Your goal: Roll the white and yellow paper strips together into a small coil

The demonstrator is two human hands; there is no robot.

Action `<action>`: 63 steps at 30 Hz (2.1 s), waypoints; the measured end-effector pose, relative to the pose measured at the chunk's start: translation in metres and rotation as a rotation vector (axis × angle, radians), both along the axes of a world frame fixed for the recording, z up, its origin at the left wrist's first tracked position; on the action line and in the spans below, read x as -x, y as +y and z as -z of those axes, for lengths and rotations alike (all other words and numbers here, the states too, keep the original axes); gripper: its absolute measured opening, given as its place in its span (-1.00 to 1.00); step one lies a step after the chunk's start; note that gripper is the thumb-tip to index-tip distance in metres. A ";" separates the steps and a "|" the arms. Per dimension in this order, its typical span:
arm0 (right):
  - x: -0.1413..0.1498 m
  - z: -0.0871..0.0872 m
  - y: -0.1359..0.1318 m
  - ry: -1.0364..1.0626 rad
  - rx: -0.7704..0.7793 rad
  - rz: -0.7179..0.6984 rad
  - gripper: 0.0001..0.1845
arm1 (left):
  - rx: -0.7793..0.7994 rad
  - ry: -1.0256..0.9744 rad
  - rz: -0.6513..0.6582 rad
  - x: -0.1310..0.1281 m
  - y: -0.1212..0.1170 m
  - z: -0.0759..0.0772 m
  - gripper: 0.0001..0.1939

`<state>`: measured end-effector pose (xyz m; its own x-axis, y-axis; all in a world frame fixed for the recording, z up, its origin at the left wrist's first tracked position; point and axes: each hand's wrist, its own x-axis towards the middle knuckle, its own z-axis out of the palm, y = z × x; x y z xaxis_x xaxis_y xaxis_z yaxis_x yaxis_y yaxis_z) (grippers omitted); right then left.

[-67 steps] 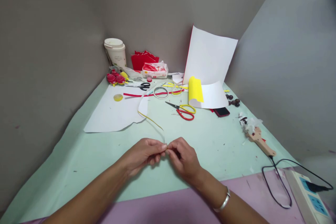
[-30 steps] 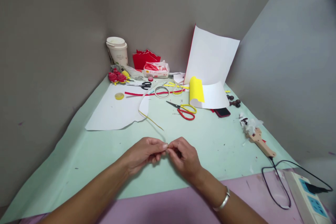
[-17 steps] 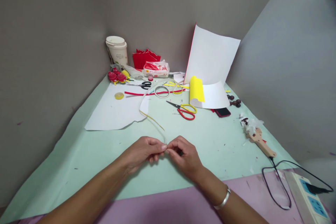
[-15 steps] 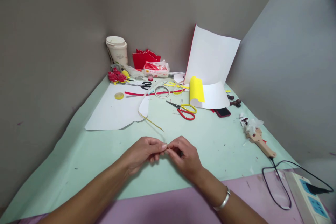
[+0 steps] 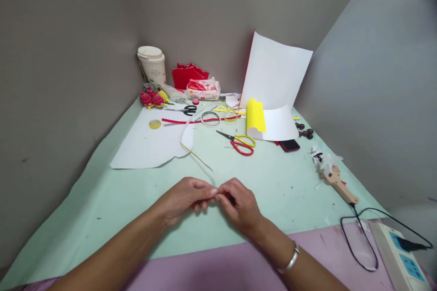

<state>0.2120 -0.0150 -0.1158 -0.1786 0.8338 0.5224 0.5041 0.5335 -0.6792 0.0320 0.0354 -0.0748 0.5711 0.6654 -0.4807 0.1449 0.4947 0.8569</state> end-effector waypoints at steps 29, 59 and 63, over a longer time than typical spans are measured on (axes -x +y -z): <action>-0.007 -0.011 0.002 0.086 0.285 -0.168 -0.91 | 0.074 -0.020 0.127 0.007 0.006 0.004 -0.68; -0.004 -0.008 0.002 0.120 0.237 -0.069 -0.93 | 0.019 0.009 0.069 0.003 0.001 0.003 -0.64; -0.004 -0.010 0.004 0.174 0.340 -0.105 -0.92 | 0.023 0.001 0.073 0.003 0.001 0.004 -0.66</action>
